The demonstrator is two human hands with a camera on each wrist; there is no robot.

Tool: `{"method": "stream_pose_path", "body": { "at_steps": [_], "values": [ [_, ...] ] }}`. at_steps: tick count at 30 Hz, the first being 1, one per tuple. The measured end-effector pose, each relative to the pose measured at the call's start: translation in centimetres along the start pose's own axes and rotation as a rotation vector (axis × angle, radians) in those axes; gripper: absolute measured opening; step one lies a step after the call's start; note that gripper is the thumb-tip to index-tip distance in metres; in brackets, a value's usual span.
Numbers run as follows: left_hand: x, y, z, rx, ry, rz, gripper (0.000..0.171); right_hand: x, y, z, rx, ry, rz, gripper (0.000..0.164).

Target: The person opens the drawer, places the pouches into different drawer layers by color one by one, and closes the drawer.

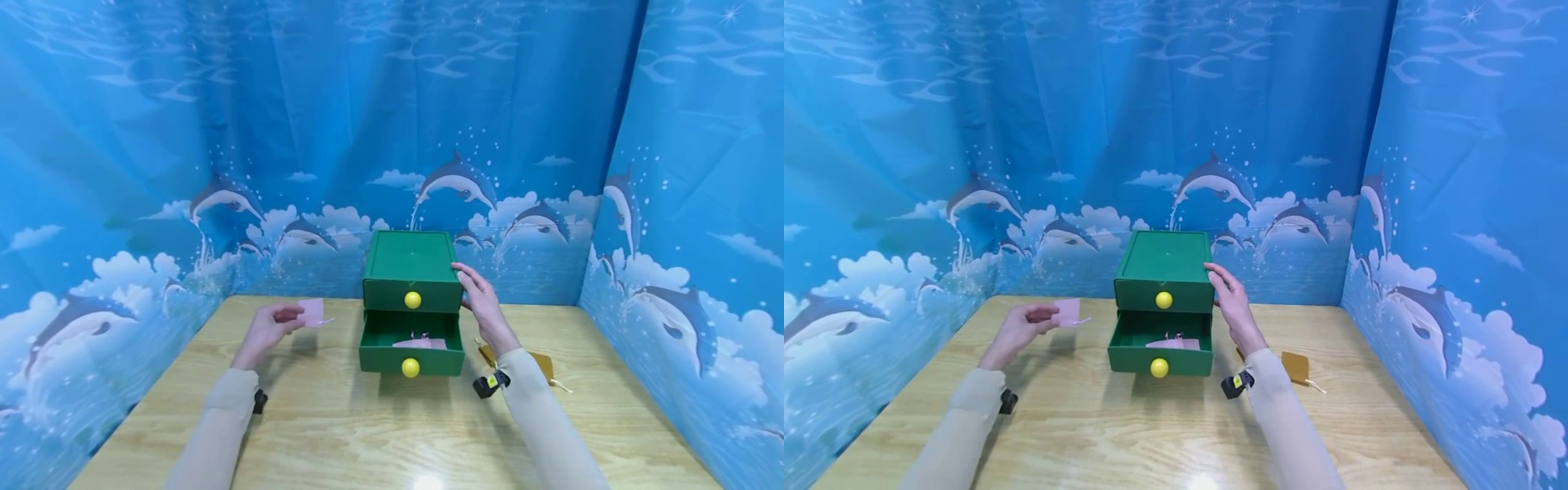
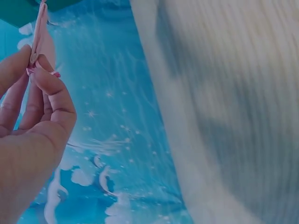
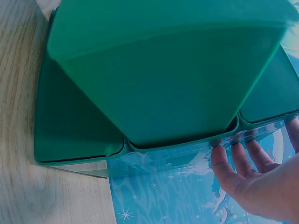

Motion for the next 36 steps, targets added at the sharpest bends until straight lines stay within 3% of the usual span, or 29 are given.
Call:
{"method": "stream_pose_path", "body": {
  "at_steps": [15,20,29,36],
  "values": [
    [3.2,0.2,1.4,-0.035,-0.033,0.004,0.028,0.0,0.0,-0.1,-0.006,0.009,0.005,0.054],
    [4.2,0.5,1.9,-0.043,0.007,0.010,0.030,0.2,-0.2,0.0,-0.012,0.001,0.004,0.053],
    [5.7,0.8,2.0,-0.027,0.099,0.078,0.039,0.1,0.0,0.1,-0.017,-0.007,-0.002,0.054],
    [6.9,1.2,1.9,0.002,0.021,0.112,0.034,-0.1,0.0,0.1,-0.020,-0.002,-0.010,0.056]
  ]
}}
Point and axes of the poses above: each hand's wrist, its own y-axis away from the middle knuckle, its own z-axis out of the palm, x = y × z, the point moved 9 cm from there along -y, towards the middle knuckle, and after that the axes turned 8 degrees about -x, right-handed, at the moved point
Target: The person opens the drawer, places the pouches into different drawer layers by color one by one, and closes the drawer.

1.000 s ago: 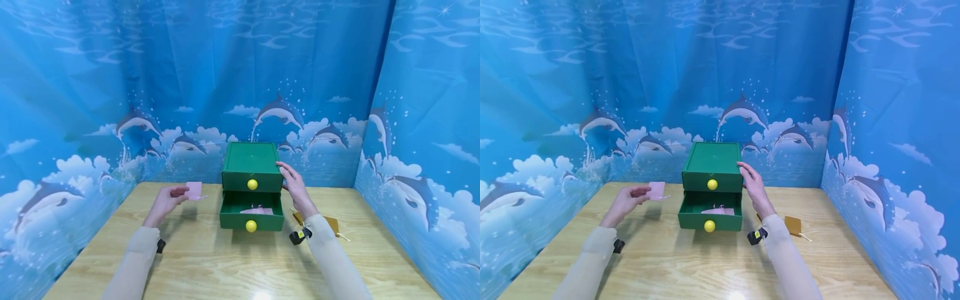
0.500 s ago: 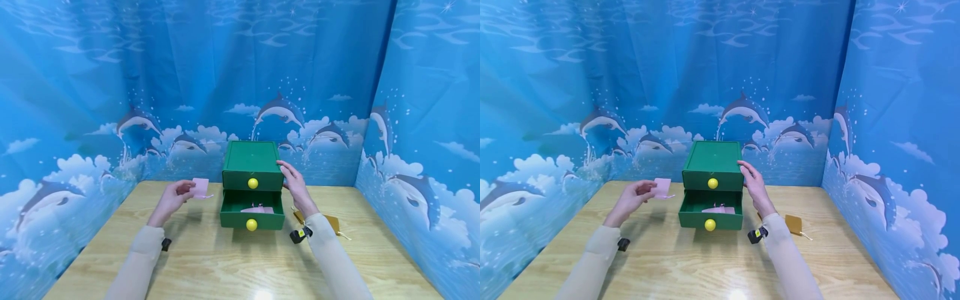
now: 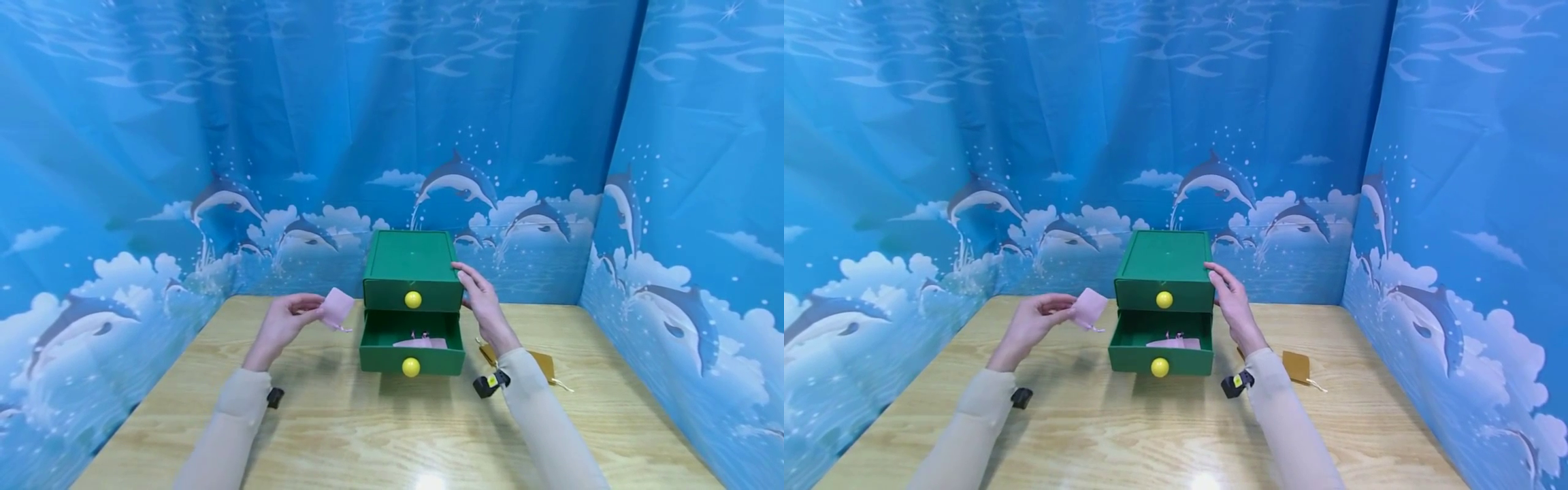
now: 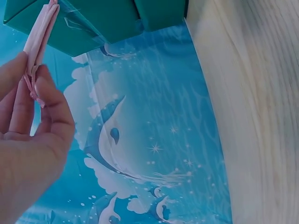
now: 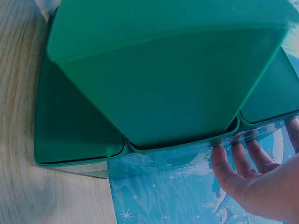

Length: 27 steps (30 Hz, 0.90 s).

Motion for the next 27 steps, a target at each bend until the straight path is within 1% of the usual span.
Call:
{"method": "stream_pose_path", "body": {
  "at_steps": [4,7,9,15,20,27],
  "values": [
    [0.6,0.2,0.1,0.003,0.009,0.018,0.035,0.0,0.1,0.0,0.007,-0.005,0.002,0.054],
    [0.8,0.3,0.3,-0.003,0.053,0.020,0.035,0.0,0.1,0.0,0.012,-0.008,0.003,0.053],
    [1.1,0.4,0.3,-0.004,0.084,0.034,0.035,0.1,0.0,0.0,0.014,-0.008,0.002,0.053],
    [2.3,0.6,0.2,0.006,0.149,0.130,0.031,0.1,-0.1,-0.3,0.016,-0.009,0.002,0.054],
    [3.2,0.7,0.5,0.011,0.164,0.191,0.027,0.1,-0.1,-0.2,0.017,-0.007,0.006,0.054],
    [4.3,0.8,1.3,0.013,0.165,0.260,0.022,0.2,-0.2,-0.1,0.014,0.001,0.004,0.054]
  ]
}}
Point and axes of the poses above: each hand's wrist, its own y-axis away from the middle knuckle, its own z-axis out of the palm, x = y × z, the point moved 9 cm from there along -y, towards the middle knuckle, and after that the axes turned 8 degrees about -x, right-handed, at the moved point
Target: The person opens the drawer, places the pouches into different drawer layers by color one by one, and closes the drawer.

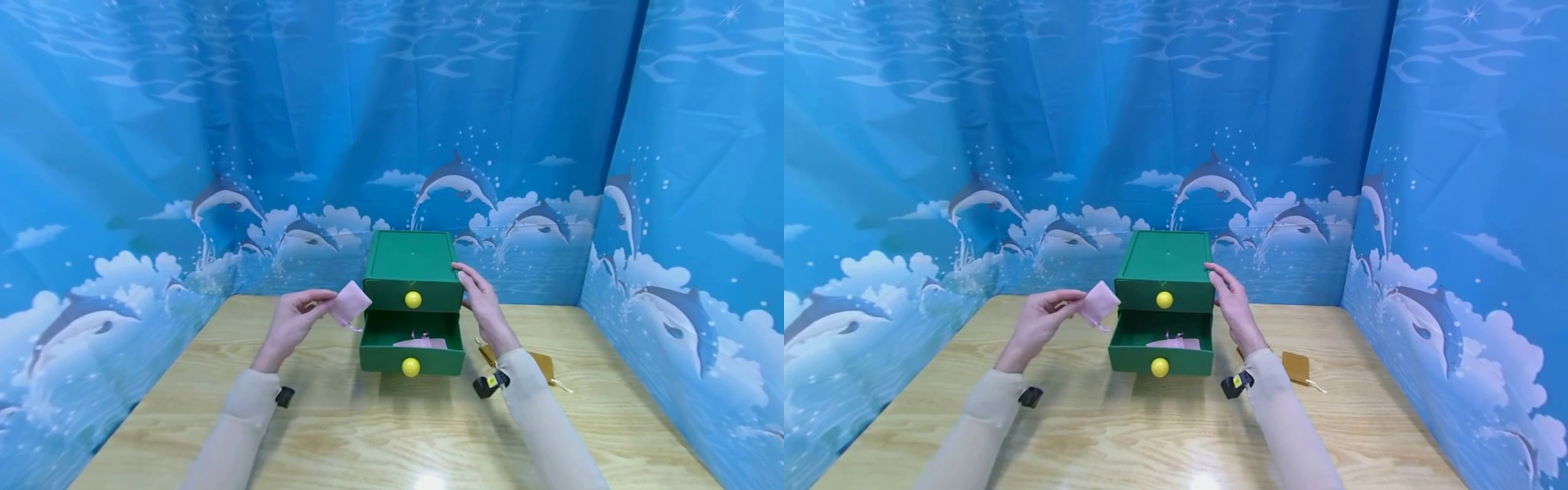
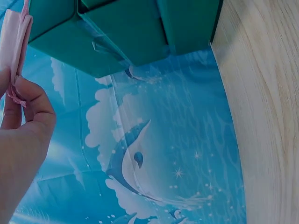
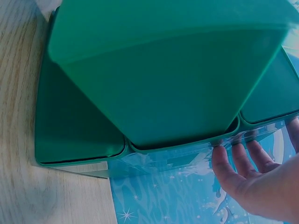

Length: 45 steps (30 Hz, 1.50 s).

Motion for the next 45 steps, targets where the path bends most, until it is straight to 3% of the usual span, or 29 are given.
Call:
{"method": "stream_pose_path", "body": {
  "at_steps": [11,19,32,45],
  "values": [
    [0.6,-0.7,1.8,-0.007,0.027,0.052,0.019,0.1,0.0,-0.1,-0.003,-0.002,-0.002,0.053],
    [0.4,-0.5,3.6,-0.012,0.032,0.076,0.019,0.2,0.2,0.0,-0.001,0.000,0.007,0.053],
    [0.4,-0.8,6.7,-0.094,-0.072,0.083,0.019,0.1,0.2,0.0,0.003,-0.005,0.003,0.054],
    [1.5,-1.3,8.8,-0.172,-0.154,0.146,0.018,0.0,0.1,-0.1,0.003,-0.002,-0.005,0.055]
  ]
}}
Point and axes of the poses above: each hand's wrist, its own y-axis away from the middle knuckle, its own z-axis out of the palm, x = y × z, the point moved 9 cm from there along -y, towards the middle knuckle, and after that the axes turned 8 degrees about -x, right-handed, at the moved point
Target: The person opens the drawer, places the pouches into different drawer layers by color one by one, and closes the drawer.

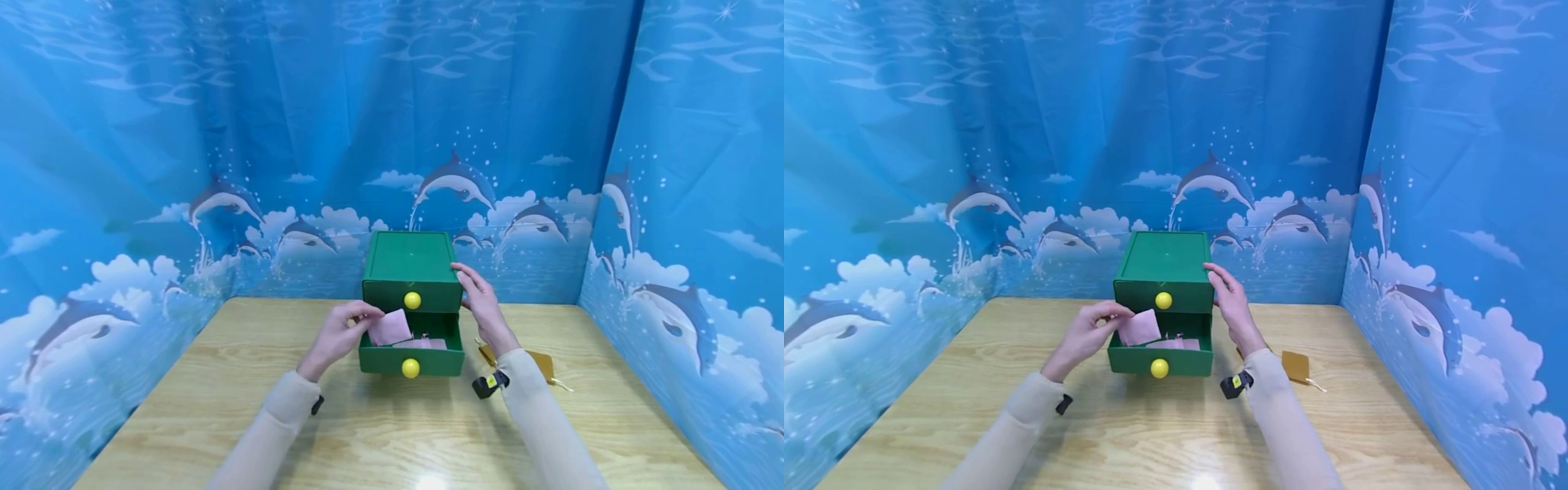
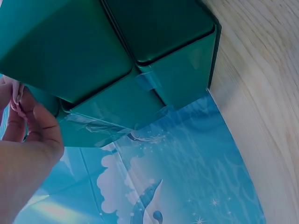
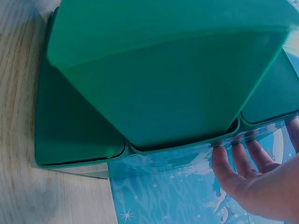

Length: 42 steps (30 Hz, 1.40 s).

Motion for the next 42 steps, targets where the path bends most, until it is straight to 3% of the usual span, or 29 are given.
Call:
{"method": "stream_pose_path", "body": {
  "at_steps": [12,24,28,34,42],
  "values": [
    [-0.9,0.2,1.7,-0.077,-0.040,-0.025,0.021,0.6,0.1,0.5,-0.014,-0.004,0.023,0.050],
    [-1.4,-0.7,3.0,-0.182,-0.135,-0.111,0.021,0.0,0.2,0.1,-0.004,0.016,0.016,0.054],
    [-1.3,-0.9,3.1,-0.200,-0.152,-0.105,0.020,0.0,0.2,0.0,-0.001,0.013,0.017,0.053],
    [-0.9,-0.8,2.7,-0.181,-0.144,-0.055,0.025,0.0,0.1,0.0,0.010,0.013,0.014,0.052],
    [-1.4,-0.4,1.9,-0.094,0.043,-0.083,0.019,0.0,-0.1,0.1,0.002,0.001,0.010,0.049]
  ]
}}
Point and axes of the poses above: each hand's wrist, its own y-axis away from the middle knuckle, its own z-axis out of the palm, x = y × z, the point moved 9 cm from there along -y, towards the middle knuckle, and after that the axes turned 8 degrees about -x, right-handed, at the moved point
